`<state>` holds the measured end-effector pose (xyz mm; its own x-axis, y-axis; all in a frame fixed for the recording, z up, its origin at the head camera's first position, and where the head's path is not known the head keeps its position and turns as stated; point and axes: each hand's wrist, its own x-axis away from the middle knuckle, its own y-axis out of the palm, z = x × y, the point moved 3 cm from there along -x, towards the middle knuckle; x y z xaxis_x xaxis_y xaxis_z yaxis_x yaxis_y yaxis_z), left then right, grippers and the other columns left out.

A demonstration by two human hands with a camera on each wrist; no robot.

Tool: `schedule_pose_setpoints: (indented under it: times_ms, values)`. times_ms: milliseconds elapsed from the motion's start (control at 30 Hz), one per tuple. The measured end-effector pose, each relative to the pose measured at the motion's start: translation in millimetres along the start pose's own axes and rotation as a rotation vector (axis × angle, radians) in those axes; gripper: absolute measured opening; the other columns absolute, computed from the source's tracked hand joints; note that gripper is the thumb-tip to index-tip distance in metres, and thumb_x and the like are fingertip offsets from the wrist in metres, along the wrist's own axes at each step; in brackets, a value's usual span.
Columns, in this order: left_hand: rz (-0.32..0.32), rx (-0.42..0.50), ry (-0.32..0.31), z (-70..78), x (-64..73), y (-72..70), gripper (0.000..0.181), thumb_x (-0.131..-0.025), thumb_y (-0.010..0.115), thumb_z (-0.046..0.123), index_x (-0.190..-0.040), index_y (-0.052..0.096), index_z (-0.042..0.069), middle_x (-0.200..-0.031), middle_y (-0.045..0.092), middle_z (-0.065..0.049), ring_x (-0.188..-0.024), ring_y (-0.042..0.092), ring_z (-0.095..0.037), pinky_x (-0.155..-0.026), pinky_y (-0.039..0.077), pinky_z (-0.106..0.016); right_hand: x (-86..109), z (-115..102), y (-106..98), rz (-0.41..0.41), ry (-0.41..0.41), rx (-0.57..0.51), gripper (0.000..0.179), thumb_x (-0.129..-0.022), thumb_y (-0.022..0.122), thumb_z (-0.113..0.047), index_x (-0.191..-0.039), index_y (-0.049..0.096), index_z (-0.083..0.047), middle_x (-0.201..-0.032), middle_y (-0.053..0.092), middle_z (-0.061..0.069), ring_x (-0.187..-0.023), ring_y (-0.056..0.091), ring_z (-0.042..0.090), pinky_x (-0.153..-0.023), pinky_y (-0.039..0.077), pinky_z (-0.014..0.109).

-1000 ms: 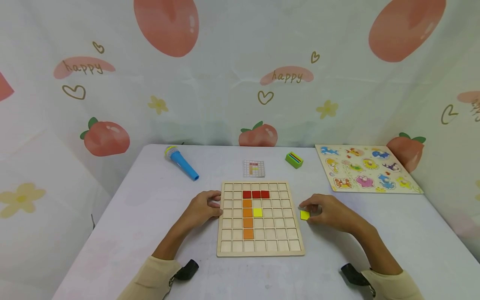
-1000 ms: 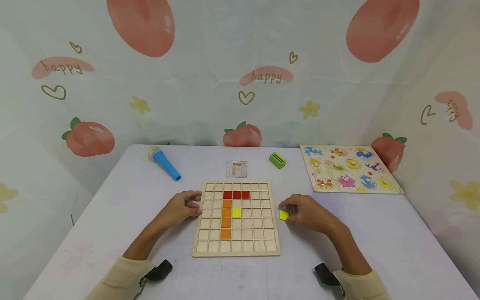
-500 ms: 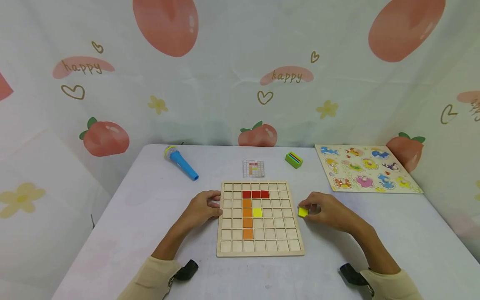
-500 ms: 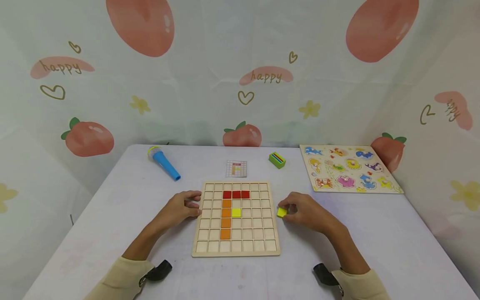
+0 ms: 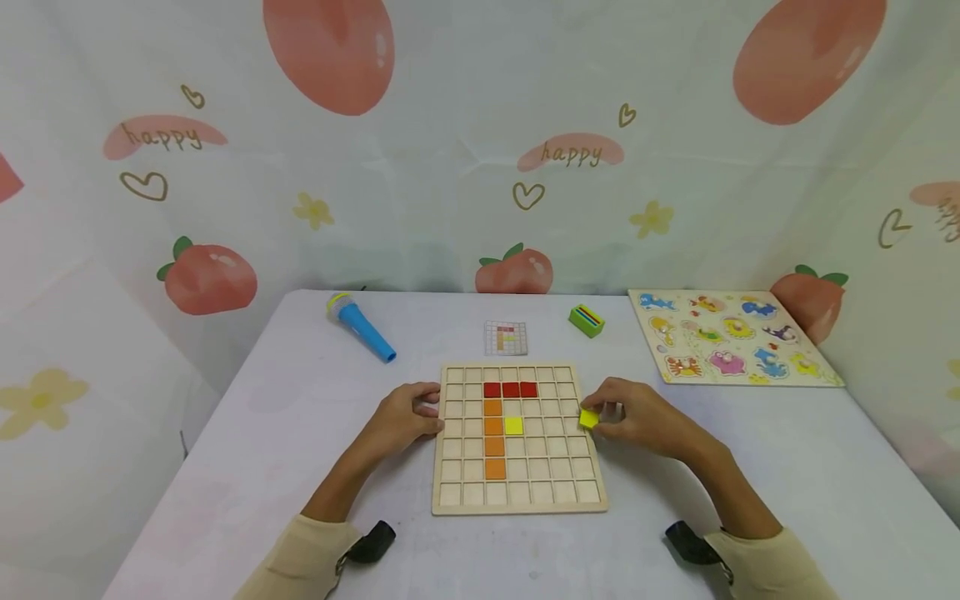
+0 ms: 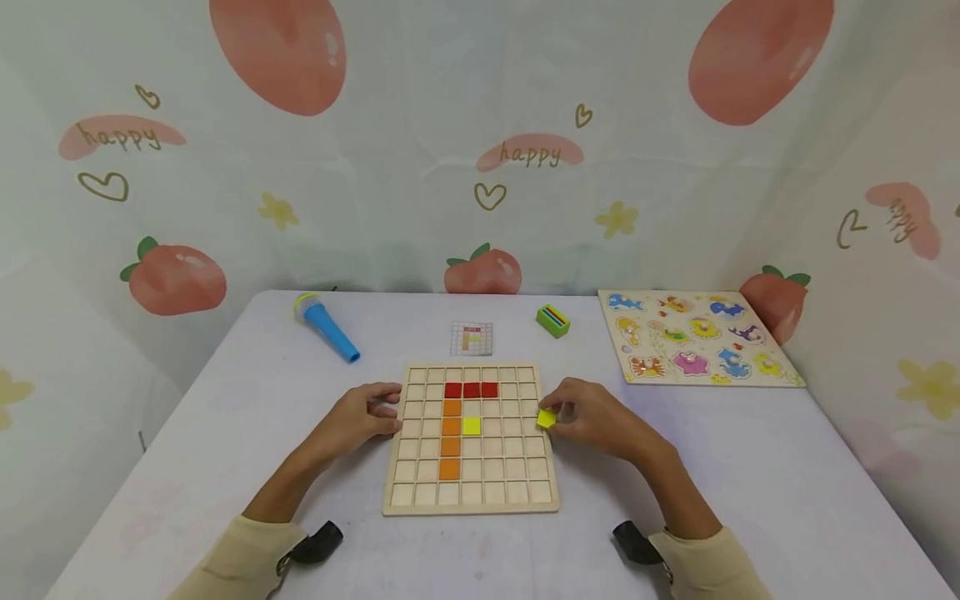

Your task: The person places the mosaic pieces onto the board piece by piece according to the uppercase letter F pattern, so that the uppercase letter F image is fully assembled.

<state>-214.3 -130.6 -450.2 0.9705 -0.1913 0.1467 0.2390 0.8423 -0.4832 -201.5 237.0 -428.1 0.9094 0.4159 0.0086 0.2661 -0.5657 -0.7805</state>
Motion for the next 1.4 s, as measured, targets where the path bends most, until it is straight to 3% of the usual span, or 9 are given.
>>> schedule_pose_setpoints:
  times_ms: [700,1033,1400]
  values:
    - [-0.001,0.014,-0.002,-3.3,-2.4,0.7,0.064,-0.086,0.077,0.001,-0.147,0.058,-0.003,-0.132,0.066,-0.014,-0.110,0.068,-0.022,-0.083,0.060,-0.029,-26.1,-27,23,-0.092,-0.048,0.013,0.026,-0.092,0.081,-0.017,-0.118,0.080,-0.013,-0.106,0.068,-0.007,-0.095,0.058,0.015,-0.082,0.052,0.028]
    - [0.002,0.013,-0.004,-2.5,-1.8,0.3,0.063,-0.086,0.078,0.002,-0.146,0.059,-0.003,-0.132,0.066,-0.014,-0.111,0.069,-0.022,-0.083,0.060,-0.030,-35.3,-40,32,-0.120,-0.041,0.018,0.025,-0.092,0.080,-0.014,-0.117,0.081,-0.013,-0.111,0.070,-0.006,-0.107,0.059,0.017,-0.098,0.054,0.042]
    - [0.002,0.012,-0.004,0.2,0.3,-0.3,0.063,-0.086,0.078,0.002,-0.146,0.059,-0.003,-0.132,0.066,-0.014,-0.109,0.068,-0.022,-0.082,0.060,-0.030,-40.2,-49,38,-0.121,-0.064,0.063,0.024,-0.091,0.081,-0.011,-0.114,0.082,-0.012,-0.112,0.072,-0.005,-0.109,0.062,0.018,-0.101,0.054,0.045]
